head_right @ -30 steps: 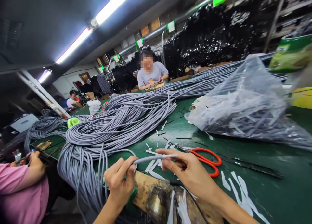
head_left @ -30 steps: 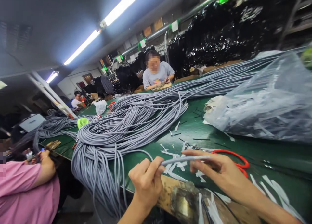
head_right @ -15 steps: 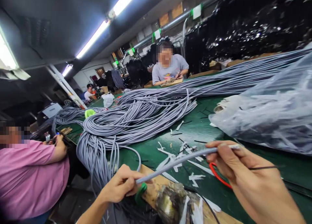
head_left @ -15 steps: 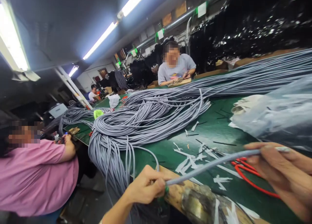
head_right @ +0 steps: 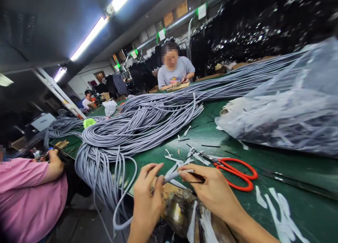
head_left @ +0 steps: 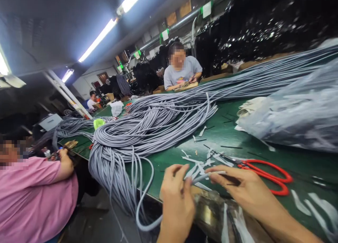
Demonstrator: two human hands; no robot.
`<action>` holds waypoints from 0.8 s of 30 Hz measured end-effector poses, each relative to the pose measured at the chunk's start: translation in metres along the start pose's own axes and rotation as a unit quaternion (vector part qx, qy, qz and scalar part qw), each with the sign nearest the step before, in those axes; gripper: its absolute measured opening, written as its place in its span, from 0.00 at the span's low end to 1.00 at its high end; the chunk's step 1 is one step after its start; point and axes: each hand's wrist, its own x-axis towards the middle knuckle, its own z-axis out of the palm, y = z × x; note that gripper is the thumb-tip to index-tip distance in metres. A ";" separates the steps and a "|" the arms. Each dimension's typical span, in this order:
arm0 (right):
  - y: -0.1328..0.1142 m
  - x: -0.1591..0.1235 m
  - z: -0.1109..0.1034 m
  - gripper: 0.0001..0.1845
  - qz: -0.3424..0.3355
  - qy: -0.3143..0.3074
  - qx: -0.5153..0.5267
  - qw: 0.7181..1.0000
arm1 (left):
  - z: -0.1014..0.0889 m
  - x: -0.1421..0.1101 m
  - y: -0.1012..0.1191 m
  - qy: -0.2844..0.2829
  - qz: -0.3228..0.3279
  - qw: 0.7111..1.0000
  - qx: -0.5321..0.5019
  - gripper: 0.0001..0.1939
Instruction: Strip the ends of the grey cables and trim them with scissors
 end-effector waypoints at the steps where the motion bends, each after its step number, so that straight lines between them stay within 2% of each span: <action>1: 0.000 0.002 -0.003 0.25 0.014 -0.002 0.017 1.000 | 0.010 0.004 0.011 -0.033 0.012 0.998 -0.050 0.17; 4: -0.003 0.006 -0.010 0.28 0.066 0.038 0.077 0.994 | 0.024 0.016 0.031 -0.092 0.038 0.987 -0.127 0.14; 8: -0.006 0.008 -0.014 0.28 0.099 0.096 0.143 0.980 | 0.025 0.021 0.032 -0.081 0.049 0.985 -0.143 0.12; 13: -0.007 0.008 -0.013 0.24 0.112 0.073 0.173 0.976 | 0.038 0.017 0.026 -0.097 0.010 0.979 -0.177 0.14; 19: -0.004 0.007 -0.011 0.26 0.085 0.059 0.098 0.990 | 0.050 0.016 0.027 -0.111 -0.048 0.959 -0.256 0.15; 22: 0.001 0.005 -0.012 0.26 0.041 0.123 0.007 0.992 | 0.049 0.017 0.027 -0.104 -0.073 0.949 -0.289 0.15; 24: 0.004 0.002 -0.014 0.25 -0.014 0.178 -0.100 0.979 | 0.049 0.018 0.027 -0.087 -0.082 0.945 -0.306 0.15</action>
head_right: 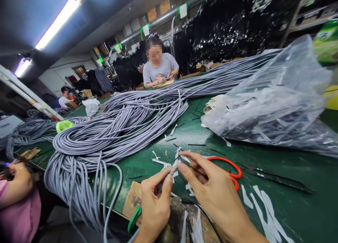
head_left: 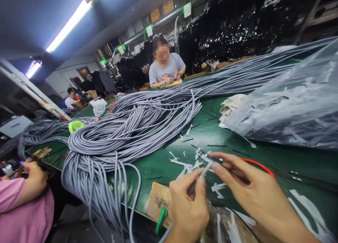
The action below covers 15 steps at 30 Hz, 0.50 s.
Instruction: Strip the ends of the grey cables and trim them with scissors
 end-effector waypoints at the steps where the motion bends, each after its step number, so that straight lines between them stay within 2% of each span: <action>1: 0.002 -0.001 -0.001 0.22 -0.046 0.020 -0.051 0.997 | 0.000 0.000 0.000 0.010 0.001 1.000 -0.006 0.15; 4: 0.006 -0.006 -0.001 0.18 -0.186 0.026 -0.161 0.969 | -0.001 0.000 -0.001 0.027 -0.004 1.000 -0.011 0.15; 6: 0.008 -0.011 0.000 0.19 -0.242 0.011 -0.199 0.950 | -0.001 -0.001 -0.002 0.030 -0.003 1.000 -0.004 0.15; 11: 0.005 -0.016 0.001 0.22 -0.272 -0.004 -0.240 0.932 | -0.001 -0.003 -0.004 0.040 0.010 0.999 0.014 0.15; 15: 0.002 -0.011 0.000 0.21 -0.259 -0.006 -0.210 0.943 | -0.002 -0.003 -0.003 0.029 0.026 0.999 0.015 0.15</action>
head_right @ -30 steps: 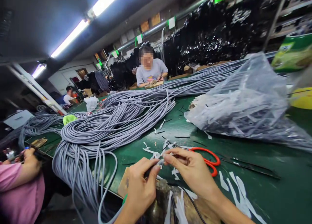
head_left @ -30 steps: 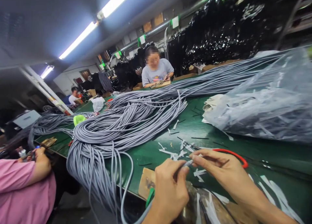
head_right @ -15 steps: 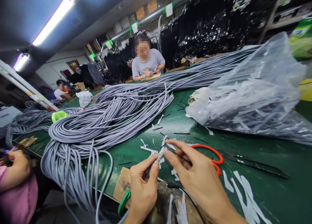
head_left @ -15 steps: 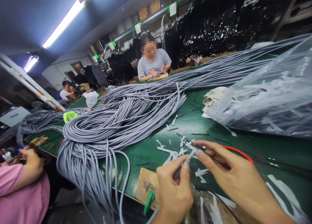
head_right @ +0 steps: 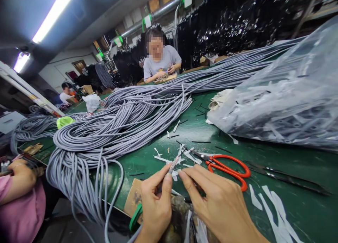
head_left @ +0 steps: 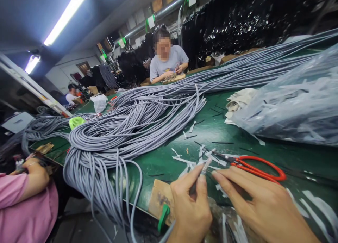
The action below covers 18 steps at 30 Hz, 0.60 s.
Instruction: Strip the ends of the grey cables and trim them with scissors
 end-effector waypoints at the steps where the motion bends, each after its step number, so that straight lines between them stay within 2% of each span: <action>1: 0.001 0.001 0.000 0.21 0.010 -0.008 0.019 1.000 | 0.000 0.000 0.001 -0.010 0.004 1.000 0.005 0.15; 4: 0.001 0.003 0.002 0.23 0.048 -0.049 0.083 0.994 | 0.000 0.001 0.003 -0.042 0.006 0.998 0.035 0.14; 6: -0.003 0.000 0.003 0.21 0.045 -0.042 0.095 0.994 | 0.000 0.002 0.004 -0.049 -0.003 0.998 0.048 0.14; 11: -0.018 -0.015 0.003 0.15 -0.125 0.027 0.098 0.987 | 0.000 0.006 0.003 -0.026 -0.070 0.994 0.077 0.14; 13: -0.019 -0.015 0.003 0.15 -0.114 0.036 0.069 0.990 | 0.000 0.006 0.002 -0.012 -0.085 0.994 0.064 0.14; 18: -0.007 -0.001 0.003 0.19 0.004 0.011 0.025 1.000 | 0.001 0.001 0.001 0.024 -0.072 0.997 0.015 0.17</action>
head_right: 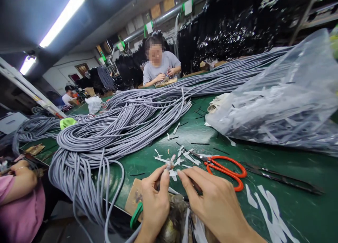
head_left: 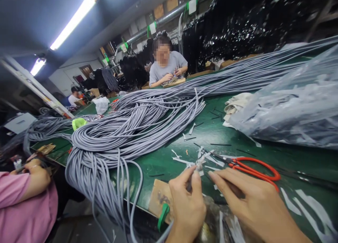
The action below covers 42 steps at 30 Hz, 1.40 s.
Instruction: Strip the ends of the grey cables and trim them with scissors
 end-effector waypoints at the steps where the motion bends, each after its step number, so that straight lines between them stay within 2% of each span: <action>1: 0.001 0.002 0.001 0.21 0.007 -0.007 0.000 1.000 | 0.000 -0.001 -0.001 0.002 0.003 1.000 -0.007 0.18; 12: -0.003 0.005 0.000 0.23 0.052 -0.016 0.065 0.996 | -0.001 -0.001 -0.004 -0.008 0.032 0.999 -0.016 0.19; 18: 0.003 0.004 0.003 0.26 0.156 -0.093 0.153 0.971 | -0.001 0.000 -0.004 -0.058 0.065 0.996 0.033 0.21; 20: 0.004 0.004 0.004 0.26 0.169 -0.107 0.162 0.966 | -0.002 0.000 -0.003 -0.062 0.084 0.992 0.072 0.19; 23: -0.002 0.000 0.001 0.24 0.117 -0.060 0.131 0.983 | -0.003 0.001 -0.003 -0.057 0.102 0.985 0.125 0.15; 26: -0.013 -0.007 -0.004 0.20 -0.029 -0.007 0.090 0.995 | -0.003 0.002 -0.002 -0.052 0.063 0.987 0.140 0.15; 28: -0.017 -0.010 -0.006 0.19 -0.092 0.001 0.063 0.994 | -0.002 0.003 -0.001 -0.030 0.031 0.991 0.124 0.15; 30: -0.014 -0.008 -0.007 0.17 -0.094 -0.004 0.023 0.995 | -0.001 0.004 -0.002 0.004 0.019 0.995 0.101 0.13; 33: -0.001 0.000 -0.006 0.15 -0.052 0.028 -0.050 0.997 | -0.001 0.002 -0.005 0.046 0.018 0.996 0.077 0.11; 37: 0.009 0.008 -0.005 0.17 -0.040 0.040 -0.113 0.992 | -0.001 -0.001 -0.011 0.044 0.023 0.998 0.040 0.15; 42: 0.007 0.006 -0.004 0.16 -0.055 0.043 -0.096 0.993 | -0.001 -0.003 -0.011 0.023 0.030 0.999 0.031 0.19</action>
